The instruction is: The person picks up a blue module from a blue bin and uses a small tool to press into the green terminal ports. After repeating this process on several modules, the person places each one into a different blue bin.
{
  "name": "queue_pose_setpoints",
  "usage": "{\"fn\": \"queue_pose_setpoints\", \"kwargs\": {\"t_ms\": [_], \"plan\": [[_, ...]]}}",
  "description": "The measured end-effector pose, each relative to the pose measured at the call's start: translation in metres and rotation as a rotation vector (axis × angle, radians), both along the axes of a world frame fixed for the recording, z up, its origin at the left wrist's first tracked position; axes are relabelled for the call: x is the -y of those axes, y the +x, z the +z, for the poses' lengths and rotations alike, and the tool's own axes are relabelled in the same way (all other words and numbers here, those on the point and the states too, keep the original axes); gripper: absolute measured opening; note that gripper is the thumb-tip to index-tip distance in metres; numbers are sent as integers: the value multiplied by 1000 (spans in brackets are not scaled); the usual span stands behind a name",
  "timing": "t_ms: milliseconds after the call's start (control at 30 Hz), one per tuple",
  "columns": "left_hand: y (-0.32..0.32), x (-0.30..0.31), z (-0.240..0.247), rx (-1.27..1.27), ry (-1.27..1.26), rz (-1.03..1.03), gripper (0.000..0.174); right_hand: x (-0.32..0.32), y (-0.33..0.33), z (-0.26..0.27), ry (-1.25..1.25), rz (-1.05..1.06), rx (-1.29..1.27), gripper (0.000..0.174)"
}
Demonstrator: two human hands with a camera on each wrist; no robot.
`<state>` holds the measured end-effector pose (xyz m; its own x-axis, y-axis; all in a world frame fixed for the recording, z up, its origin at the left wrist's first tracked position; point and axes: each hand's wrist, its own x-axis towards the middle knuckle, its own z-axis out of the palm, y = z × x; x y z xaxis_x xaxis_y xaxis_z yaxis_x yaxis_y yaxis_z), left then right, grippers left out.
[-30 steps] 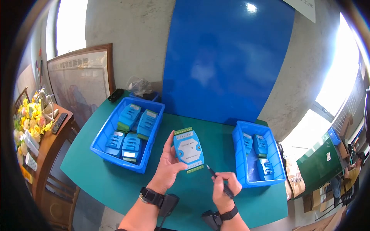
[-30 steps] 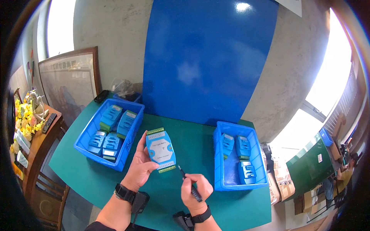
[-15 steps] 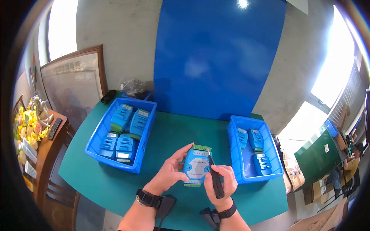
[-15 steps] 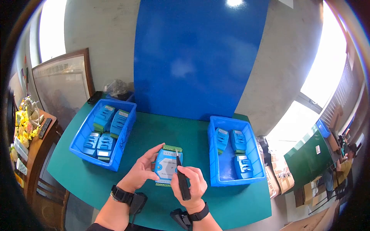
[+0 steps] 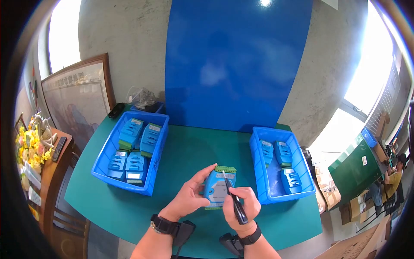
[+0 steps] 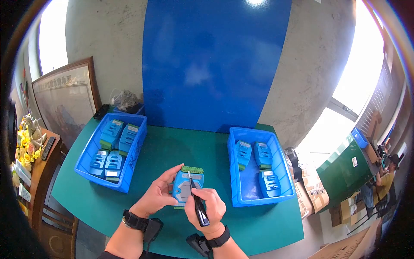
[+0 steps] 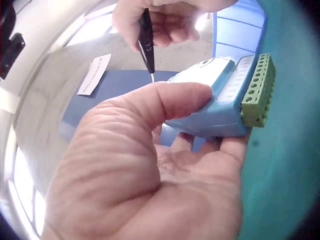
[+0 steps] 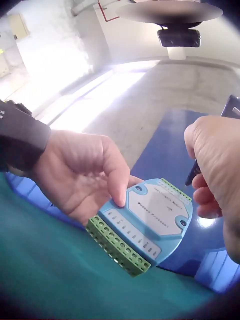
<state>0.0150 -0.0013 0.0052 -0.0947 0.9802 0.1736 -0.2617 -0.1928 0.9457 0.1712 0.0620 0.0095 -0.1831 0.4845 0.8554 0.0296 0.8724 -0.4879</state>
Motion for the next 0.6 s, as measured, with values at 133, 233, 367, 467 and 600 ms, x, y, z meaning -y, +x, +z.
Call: {"fn": "queue_pose_setpoints", "kwargs": {"t_ms": [133,233,367,467,600], "plan": [[1,2,5,21,-31,6,94,3,0,3,-5,38,39,22],[-1,2,5,11,-15,1,97,2,0,4,7,52,14,25],[-1,2,2,85,5,37,97,1,-1,2,-26,21,9,25],[-4,-2,-7,243,-22,137,95,-1,-2,1,-11,-55,12,31],[-8,-3,-7,387,-116,265,85,-1,-5,-5,-7,26,163,33]]}}
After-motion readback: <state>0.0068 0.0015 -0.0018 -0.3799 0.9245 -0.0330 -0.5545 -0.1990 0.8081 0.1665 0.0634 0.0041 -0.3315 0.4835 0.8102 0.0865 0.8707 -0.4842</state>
